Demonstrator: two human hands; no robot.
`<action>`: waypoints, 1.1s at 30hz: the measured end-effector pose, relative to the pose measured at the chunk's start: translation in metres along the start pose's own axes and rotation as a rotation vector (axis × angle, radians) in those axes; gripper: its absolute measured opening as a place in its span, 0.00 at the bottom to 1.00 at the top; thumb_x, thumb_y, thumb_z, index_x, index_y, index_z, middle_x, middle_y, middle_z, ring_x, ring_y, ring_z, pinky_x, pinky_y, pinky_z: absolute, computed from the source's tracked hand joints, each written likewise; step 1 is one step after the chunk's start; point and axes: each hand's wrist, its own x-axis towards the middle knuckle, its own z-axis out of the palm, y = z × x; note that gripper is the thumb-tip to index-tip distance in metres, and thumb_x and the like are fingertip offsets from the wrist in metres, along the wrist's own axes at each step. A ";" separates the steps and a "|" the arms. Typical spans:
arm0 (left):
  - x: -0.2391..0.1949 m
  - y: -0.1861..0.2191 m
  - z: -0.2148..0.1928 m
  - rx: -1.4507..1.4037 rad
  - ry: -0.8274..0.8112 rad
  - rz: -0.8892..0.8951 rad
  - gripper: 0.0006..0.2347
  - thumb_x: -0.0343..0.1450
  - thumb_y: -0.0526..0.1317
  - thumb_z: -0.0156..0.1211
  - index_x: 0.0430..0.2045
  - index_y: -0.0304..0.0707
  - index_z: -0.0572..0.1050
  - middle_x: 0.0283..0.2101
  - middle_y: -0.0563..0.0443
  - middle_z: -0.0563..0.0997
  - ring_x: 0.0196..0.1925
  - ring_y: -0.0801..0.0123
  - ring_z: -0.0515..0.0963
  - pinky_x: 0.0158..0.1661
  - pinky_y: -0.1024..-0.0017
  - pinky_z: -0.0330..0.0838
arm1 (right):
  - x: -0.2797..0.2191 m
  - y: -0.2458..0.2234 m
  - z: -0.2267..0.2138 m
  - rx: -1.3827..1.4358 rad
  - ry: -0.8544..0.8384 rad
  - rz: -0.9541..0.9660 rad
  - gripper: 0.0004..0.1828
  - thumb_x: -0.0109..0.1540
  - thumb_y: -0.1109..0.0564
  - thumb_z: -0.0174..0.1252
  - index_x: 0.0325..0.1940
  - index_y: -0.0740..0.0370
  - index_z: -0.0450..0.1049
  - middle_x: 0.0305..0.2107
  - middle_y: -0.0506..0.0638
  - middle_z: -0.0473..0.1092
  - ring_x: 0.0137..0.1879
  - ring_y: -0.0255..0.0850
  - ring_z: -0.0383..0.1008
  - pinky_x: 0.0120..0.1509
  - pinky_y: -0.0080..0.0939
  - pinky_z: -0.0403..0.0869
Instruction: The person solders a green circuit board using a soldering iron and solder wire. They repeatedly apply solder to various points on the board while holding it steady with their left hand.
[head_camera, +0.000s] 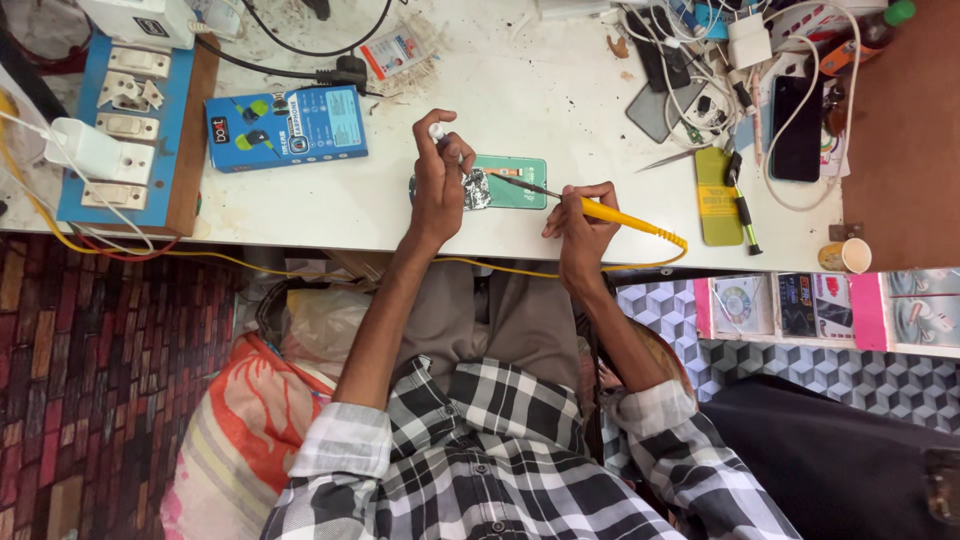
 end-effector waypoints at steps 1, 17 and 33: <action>0.000 0.000 0.000 0.006 -0.003 -0.001 0.18 0.85 0.52 0.37 0.61 0.38 0.56 0.25 0.54 0.66 0.29 0.74 0.64 0.36 0.72 0.62 | 0.000 0.000 0.000 -0.001 -0.006 0.001 0.09 0.70 0.61 0.57 0.41 0.61 0.63 0.18 0.50 0.69 0.19 0.34 0.69 0.23 0.30 0.64; -0.001 0.004 0.002 0.015 -0.055 0.008 0.17 0.85 0.42 0.34 0.72 0.44 0.51 0.26 0.55 0.64 0.31 0.73 0.65 0.42 0.70 0.66 | -0.001 -0.001 0.002 -0.002 -0.075 0.003 0.10 0.71 0.59 0.57 0.44 0.60 0.61 0.20 0.50 0.71 0.23 0.34 0.72 0.26 0.30 0.65; -0.002 0.000 0.001 0.034 -0.059 0.011 0.17 0.85 0.51 0.36 0.64 0.42 0.56 0.26 0.55 0.64 0.31 0.73 0.64 0.40 0.70 0.63 | 0.001 -0.002 0.002 -0.026 -0.073 0.010 0.10 0.71 0.59 0.58 0.43 0.60 0.62 0.21 0.50 0.71 0.22 0.34 0.72 0.25 0.29 0.65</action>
